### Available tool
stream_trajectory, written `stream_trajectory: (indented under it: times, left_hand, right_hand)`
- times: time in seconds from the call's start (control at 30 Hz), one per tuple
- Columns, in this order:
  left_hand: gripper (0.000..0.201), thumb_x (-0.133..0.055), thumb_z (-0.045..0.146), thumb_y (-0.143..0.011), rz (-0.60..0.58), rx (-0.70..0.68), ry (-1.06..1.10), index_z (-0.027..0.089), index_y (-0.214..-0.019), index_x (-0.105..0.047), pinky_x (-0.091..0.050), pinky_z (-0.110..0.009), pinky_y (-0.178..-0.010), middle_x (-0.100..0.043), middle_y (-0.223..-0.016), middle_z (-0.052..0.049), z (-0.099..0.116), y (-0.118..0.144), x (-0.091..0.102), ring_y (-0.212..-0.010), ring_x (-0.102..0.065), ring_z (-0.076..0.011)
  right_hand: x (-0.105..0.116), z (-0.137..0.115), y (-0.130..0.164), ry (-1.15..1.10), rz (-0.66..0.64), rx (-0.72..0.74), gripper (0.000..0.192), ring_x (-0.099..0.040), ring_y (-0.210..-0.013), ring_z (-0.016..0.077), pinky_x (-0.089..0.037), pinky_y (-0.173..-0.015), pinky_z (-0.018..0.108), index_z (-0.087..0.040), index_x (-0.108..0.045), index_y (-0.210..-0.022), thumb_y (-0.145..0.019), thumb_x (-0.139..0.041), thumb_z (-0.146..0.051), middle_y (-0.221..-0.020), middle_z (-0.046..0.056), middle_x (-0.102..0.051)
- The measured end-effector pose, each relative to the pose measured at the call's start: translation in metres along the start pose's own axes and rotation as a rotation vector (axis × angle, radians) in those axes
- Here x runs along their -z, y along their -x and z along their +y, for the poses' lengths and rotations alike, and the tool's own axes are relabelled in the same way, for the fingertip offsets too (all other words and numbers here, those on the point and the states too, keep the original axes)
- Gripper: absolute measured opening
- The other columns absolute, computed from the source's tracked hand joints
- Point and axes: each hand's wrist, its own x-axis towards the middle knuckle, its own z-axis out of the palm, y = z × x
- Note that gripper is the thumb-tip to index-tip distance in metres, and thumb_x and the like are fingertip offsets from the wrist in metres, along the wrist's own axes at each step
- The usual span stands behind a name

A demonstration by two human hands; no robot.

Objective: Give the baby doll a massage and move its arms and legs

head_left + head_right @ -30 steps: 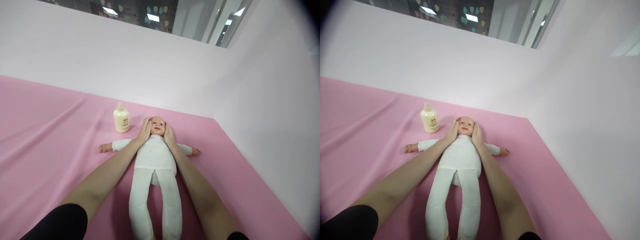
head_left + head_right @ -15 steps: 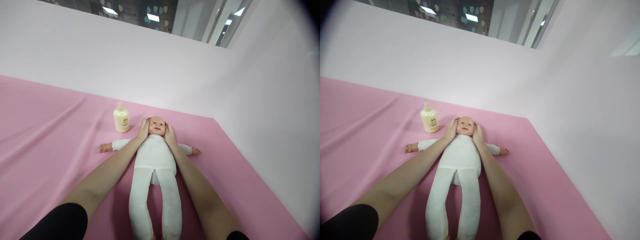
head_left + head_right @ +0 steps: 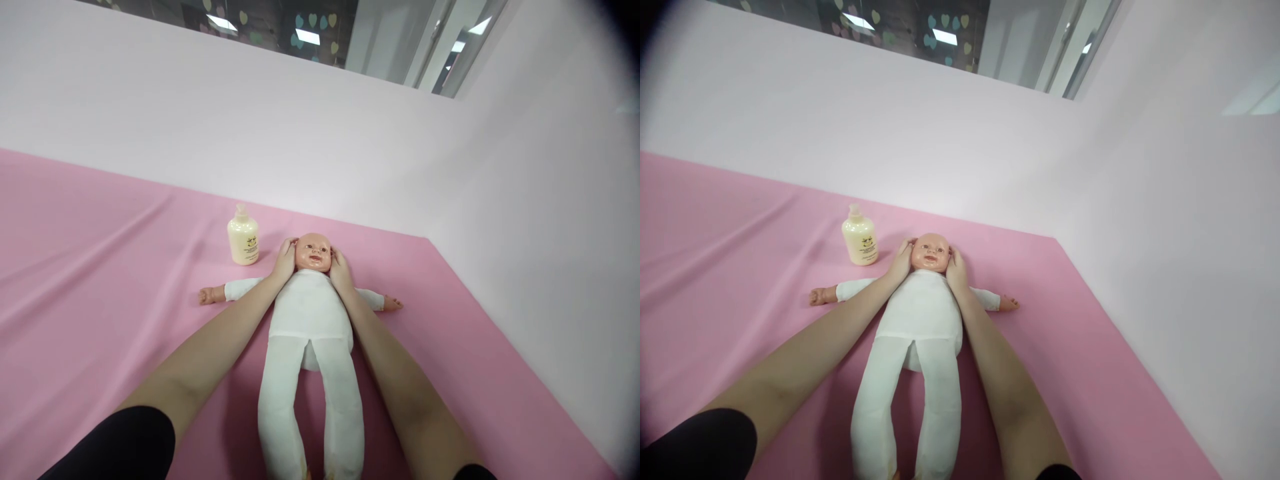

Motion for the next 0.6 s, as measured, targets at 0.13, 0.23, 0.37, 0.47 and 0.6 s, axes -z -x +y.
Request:
stream_trajectory:
  times: [0.13,0.23,0.37,0.47,0.6]
  left_hand:
    - [0.023,-0.039,0.033,-0.091,0.005,0.109,0.084,0.019,-0.092,-0.056,-0.045,-0.04,-0.088,-0.062,-0.091,-0.005,0.002,0.0,-0.001,-0.093,-0.058,-0.0199]
    - [0.02,-0.04,0.032,-0.089,0.018,0.149,0.101,0.019,-0.09,-0.056,-0.047,-0.04,-0.087,-0.061,-0.088,-0.004,0.004,0.0,-0.002,-0.092,-0.059,-0.02]
    - [0.021,-0.038,0.029,-0.088,0.039,0.184,0.112,0.017,-0.088,-0.056,-0.047,-0.04,-0.086,-0.062,-0.087,-0.005,0.007,0.002,-0.002,-0.09,-0.059,-0.0203]
    - [0.02,-0.038,0.026,-0.087,0.047,0.19,0.106,0.017,-0.09,-0.056,-0.046,-0.04,-0.089,-0.062,-0.09,-0.006,0.009,0.002,0.0,-0.093,-0.058,-0.0204]
    - [0.021,-0.038,0.023,-0.087,0.064,0.101,-0.01,0.018,-0.097,-0.056,-0.04,-0.041,-0.097,-0.059,-0.1,-0.006,0.016,0.004,0.006,-0.105,-0.053,-0.02]
  right_hand:
    - [-0.001,-0.003,0.001,0.001,0.0,-0.031,0.038,-0.057,-0.109,0.019,-0.042,-0.097,0.037,-0.018,-0.056,-0.114,-0.087,-0.036,-0.034,-0.117,0.008,-0.063]
    - [-0.001,-0.006,0.002,0.017,0.007,-0.036,0.039,-0.056,-0.109,0.0179,-0.041,-0.098,0.035,-0.019,-0.056,-0.114,-0.088,-0.034,-0.037,-0.117,0.007,-0.063]
    - [0.0,-0.008,0.004,0.074,0.021,-0.042,0.042,-0.053,-0.113,0.0173,-0.036,-0.101,0.033,-0.019,-0.057,-0.113,-0.089,-0.03,-0.04,-0.119,0.007,-0.061]
    - [-0.001,-0.009,0.004,0.11,0.015,-0.056,0.045,-0.052,-0.115,0.0179,-0.034,-0.103,0.034,-0.018,-0.056,-0.114,-0.09,-0.028,-0.044,-0.121,0.008,-0.059]
    - [-0.001,-0.009,0.006,0.118,0.011,-0.073,0.052,-0.051,-0.117,0.0189,-0.034,-0.105,0.034,-0.017,-0.057,-0.113,-0.09,-0.025,-0.052,-0.122,0.009,-0.059]
